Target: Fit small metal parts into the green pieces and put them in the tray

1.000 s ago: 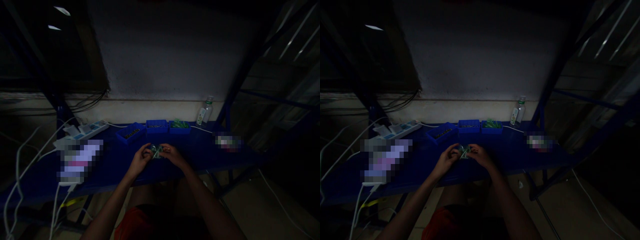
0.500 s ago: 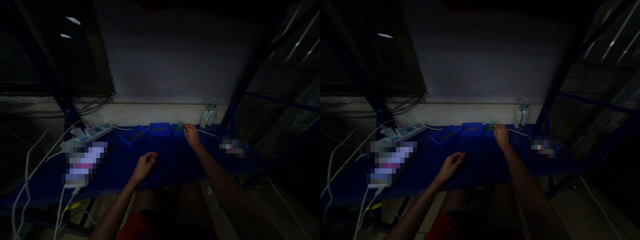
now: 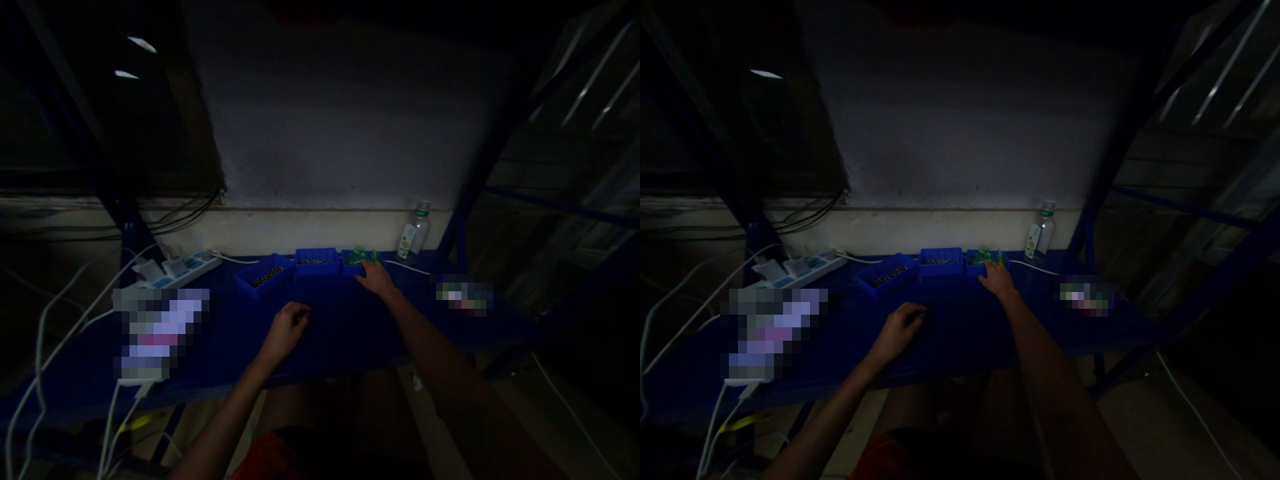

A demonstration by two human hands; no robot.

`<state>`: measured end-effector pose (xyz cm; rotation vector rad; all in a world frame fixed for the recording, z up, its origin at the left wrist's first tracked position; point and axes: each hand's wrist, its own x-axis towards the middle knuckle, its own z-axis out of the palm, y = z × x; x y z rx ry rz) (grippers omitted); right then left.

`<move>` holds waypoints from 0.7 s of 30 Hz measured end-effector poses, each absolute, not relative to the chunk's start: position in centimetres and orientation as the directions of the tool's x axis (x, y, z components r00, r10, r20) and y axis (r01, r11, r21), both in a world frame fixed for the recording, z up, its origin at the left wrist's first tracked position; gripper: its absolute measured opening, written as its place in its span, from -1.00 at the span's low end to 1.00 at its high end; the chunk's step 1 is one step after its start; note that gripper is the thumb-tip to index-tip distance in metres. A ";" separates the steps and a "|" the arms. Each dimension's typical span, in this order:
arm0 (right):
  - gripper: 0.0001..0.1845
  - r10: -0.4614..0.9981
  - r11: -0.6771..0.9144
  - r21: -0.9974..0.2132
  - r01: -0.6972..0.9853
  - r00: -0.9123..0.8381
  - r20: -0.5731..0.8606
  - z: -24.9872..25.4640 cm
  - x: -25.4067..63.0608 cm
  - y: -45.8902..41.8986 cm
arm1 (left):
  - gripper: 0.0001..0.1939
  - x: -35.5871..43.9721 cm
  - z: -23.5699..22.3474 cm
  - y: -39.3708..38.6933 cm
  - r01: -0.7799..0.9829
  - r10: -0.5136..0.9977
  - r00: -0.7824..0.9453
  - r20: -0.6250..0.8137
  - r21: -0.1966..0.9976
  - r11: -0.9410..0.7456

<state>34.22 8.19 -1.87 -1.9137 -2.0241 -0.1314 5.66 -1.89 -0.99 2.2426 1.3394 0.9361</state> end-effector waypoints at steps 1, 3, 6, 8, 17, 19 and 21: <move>-0.49 0.946 0.081 -0.172 0.982 -0.021 0.324 -2.0 34.2 8.2 | -0.72 5.4 -0.6 -1.4 0.698 0.875 0.317 0.365 0.535 -0.476; -0.50 0.944 0.079 -0.177 0.981 -0.016 0.329 -2.1 34.1 8.2 | -0.67 4.9 0.4 -0.1 0.837 0.892 0.226 0.391 0.390 -0.383; -0.52 0.948 0.088 -0.179 0.980 -0.027 0.317 -2.0 34.3 8.2 | -0.56 4.3 1.8 2.0 0.955 0.909 0.116 0.401 0.207 -0.213; -0.52 0.954 0.097 -0.162 0.982 -0.045 0.296 -1.8 34.3 7.9 | -0.52 4.0 2.4 3.2 0.981 0.922 0.093 0.377 0.121 -0.148; -0.52 0.809 0.139 -0.003 0.990 -0.112 0.577 -0.2 27.9 6.4 | -0.61 2.1 1.9 5.2 0.995 0.941 0.076 0.331 0.032 -0.092; -0.52 0.825 0.197 -0.012 0.980 -0.160 0.542 -0.2 26.1 7.1 | -0.61 1.6 1.5 5.5 0.994 0.935 0.075 0.348 0.053 -0.100; -0.51 0.872 0.157 -0.051 0.986 -0.114 0.477 -0.5 25.2 7.9 | -0.62 1.2 1.3 5.8 0.988 0.924 0.086 0.372 0.086 -0.126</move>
